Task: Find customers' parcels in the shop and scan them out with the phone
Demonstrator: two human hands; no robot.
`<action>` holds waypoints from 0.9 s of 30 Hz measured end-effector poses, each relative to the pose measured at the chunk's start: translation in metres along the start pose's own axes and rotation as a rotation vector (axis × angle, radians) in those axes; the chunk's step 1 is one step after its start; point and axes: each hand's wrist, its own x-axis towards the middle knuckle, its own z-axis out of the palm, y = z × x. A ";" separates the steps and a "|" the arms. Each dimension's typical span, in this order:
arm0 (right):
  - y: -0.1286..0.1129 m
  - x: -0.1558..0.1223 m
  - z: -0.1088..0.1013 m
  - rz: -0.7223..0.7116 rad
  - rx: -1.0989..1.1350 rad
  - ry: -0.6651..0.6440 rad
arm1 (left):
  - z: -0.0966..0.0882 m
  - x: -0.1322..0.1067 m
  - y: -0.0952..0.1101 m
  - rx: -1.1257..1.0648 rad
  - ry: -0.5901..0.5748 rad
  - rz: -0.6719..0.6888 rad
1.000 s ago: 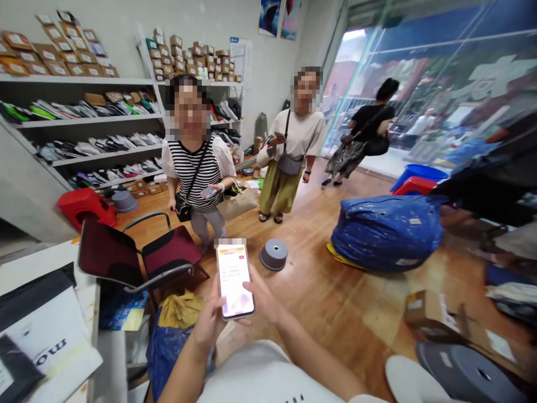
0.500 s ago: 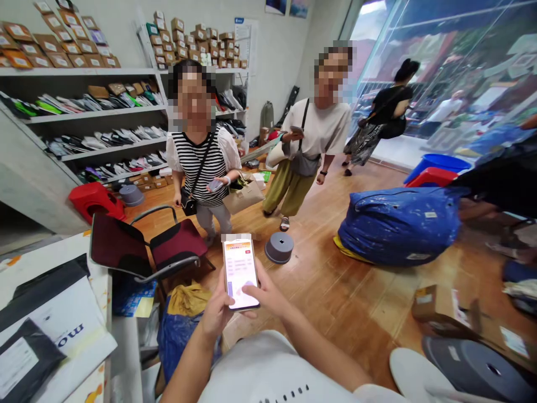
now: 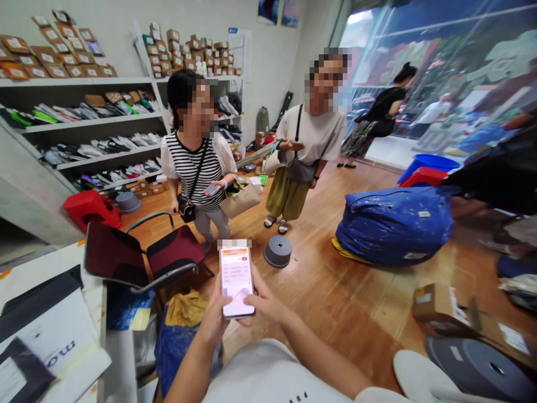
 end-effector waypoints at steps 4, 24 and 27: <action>0.000 0.002 0.000 -0.004 0.018 -0.011 | -0.006 -0.001 -0.004 0.008 0.007 -0.015; 0.006 0.008 -0.001 -0.083 -0.018 0.055 | -0.028 0.009 -0.021 -0.074 -0.051 -0.013; 0.006 0.007 0.001 -0.077 0.009 0.081 | -0.024 0.005 -0.018 -0.039 -0.025 -0.020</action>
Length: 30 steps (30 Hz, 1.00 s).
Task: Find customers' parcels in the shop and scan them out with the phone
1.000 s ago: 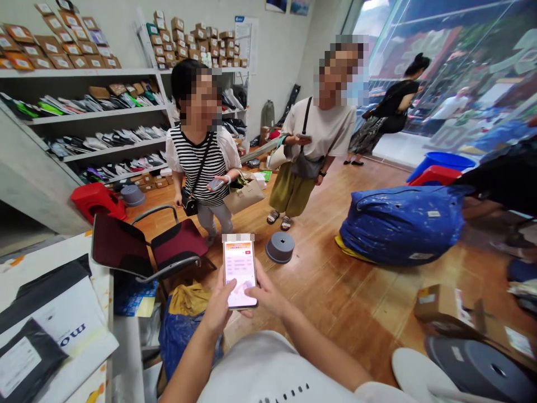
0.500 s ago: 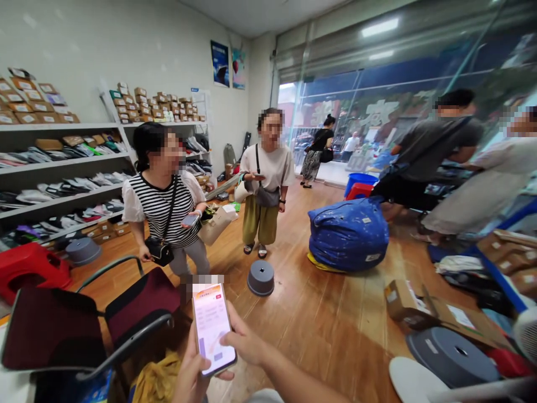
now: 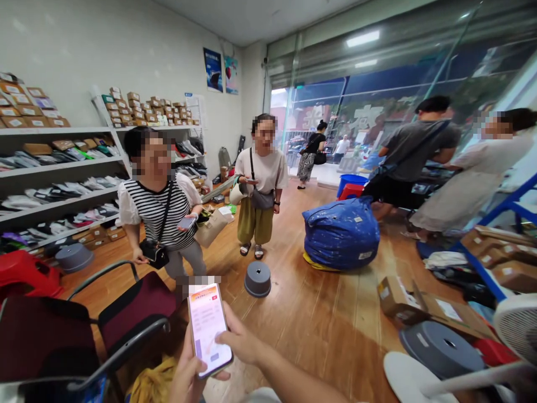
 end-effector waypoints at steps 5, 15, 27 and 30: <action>-0.013 0.001 0.004 0.043 0.072 0.137 | 0.011 -0.006 0.006 0.033 -0.008 -0.001; -0.017 0.007 0.003 0.053 -0.005 0.263 | 0.010 -0.008 0.006 0.098 -0.081 -0.046; 0.001 -0.018 0.004 -0.322 -0.326 0.311 | 0.018 -0.010 0.008 0.009 -0.127 -0.024; 0.000 -0.021 0.000 -0.410 -0.467 0.304 | 0.019 -0.011 0.008 -0.002 -0.126 -0.010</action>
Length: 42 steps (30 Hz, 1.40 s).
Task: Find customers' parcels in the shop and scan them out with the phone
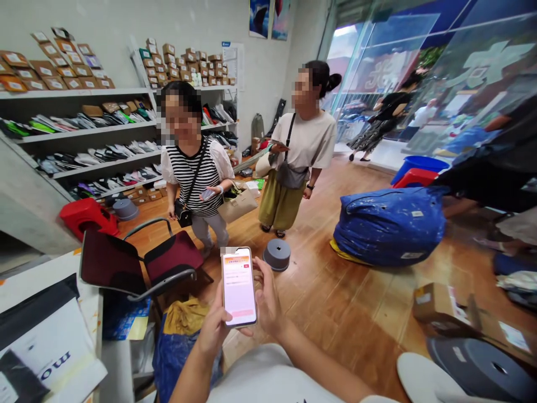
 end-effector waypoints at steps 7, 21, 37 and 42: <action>-0.003 0.002 -0.019 -0.300 -0.351 -0.016 | 0.003 0.001 -0.001 0.004 -0.037 0.020; 0.014 -0.011 -0.033 -0.564 -0.517 0.052 | 0.008 -0.001 -0.002 -0.001 -0.021 0.016; 0.003 0.004 -0.027 -0.386 -0.436 0.042 | 0.006 -0.001 -0.003 0.006 -0.035 0.012; -0.010 0.018 -0.025 -0.346 -0.471 0.070 | 0.004 -0.002 -0.007 0.008 -0.022 0.013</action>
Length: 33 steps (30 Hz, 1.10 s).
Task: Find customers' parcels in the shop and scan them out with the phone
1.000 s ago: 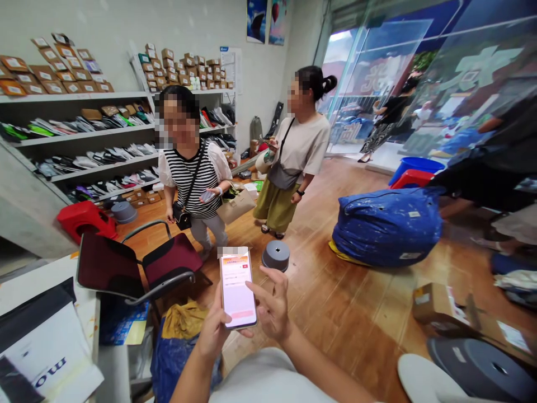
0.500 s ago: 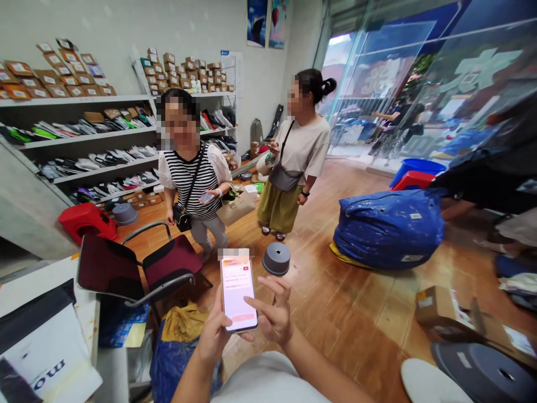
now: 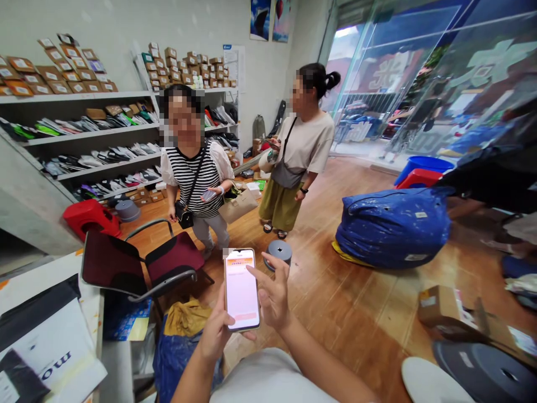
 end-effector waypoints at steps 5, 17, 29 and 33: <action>0.000 0.001 0.002 -0.037 -0.016 0.035 | -0.005 0.002 -0.002 0.005 -0.032 0.016; -0.006 0.003 0.008 0.097 0.156 -0.067 | -0.012 0.004 0.000 0.009 -0.090 -0.005; 0.000 -0.013 0.013 0.775 1.014 -0.442 | -0.003 0.007 0.006 0.060 0.046 -0.049; 0.000 -0.013 0.013 0.755 1.002 -0.442 | -0.006 0.007 0.006 -0.011 -0.024 -0.025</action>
